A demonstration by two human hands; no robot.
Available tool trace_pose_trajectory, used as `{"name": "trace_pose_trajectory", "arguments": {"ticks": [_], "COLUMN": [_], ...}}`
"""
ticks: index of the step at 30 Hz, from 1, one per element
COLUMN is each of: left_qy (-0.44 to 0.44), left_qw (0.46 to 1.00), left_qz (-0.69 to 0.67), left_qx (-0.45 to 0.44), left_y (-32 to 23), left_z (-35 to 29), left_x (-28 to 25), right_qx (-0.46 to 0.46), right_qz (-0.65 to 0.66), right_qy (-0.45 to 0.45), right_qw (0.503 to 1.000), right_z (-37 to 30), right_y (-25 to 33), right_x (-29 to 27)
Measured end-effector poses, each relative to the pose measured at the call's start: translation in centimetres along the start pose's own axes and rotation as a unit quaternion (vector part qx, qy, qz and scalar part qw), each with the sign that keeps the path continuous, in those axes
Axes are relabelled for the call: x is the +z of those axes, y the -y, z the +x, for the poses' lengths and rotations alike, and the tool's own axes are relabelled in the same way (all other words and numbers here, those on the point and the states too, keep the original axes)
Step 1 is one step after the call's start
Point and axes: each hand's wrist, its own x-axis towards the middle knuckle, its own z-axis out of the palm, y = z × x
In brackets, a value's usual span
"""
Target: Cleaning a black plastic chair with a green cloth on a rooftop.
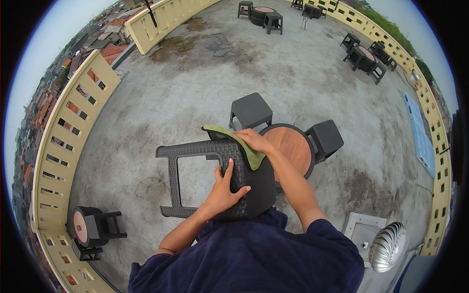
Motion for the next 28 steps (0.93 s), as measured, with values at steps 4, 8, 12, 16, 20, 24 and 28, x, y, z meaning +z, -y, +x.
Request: {"name": "trace_pose_trajectory", "arguments": {"ticks": [4,8,12,16,20,24,28], "left_qy": [-0.018,-0.035,-0.060,-0.061,-0.025,0.019,0.085], "left_qw": [1.000,0.999,0.997,0.997,0.999,0.999,0.992], "left_qz": [0.015,0.008,0.019,-0.020,-0.035,-0.034,-0.037], "left_qx": [-0.016,-0.031,-0.041,-0.039,-0.017,-0.008,0.081], "left_y": [0.0,-1.6,-0.9,-0.3,0.7,1.5,3.2], "left_z": [2.9,5.5,7.7,8.5,10.9,13.1,14.9], "left_x": [0.2,0.6,1.0,0.5,-0.3,-1.8,-4.5], "right_qx": [-0.082,-0.049,-0.033,-0.147,-0.164,-0.138,-0.212], "right_qz": [-0.089,-0.082,-0.083,-0.116,-0.111,-0.218,-0.237], "right_qy": [-0.099,-0.269,-0.249,-0.201,-0.162,-0.222,-0.223], "right_qw": [0.988,0.958,0.965,0.961,0.967,0.940,0.921], "right_z": [0.8,-0.1,-3.6,-8.0,-6.7,-1.7,3.4], "right_y": [-0.3,-10.6,-14.8,-7.9,-6.5,-3.0,-0.3], "right_x": [0.3,-3.6,-0.8,4.7,3.5,0.6,-1.0]}}
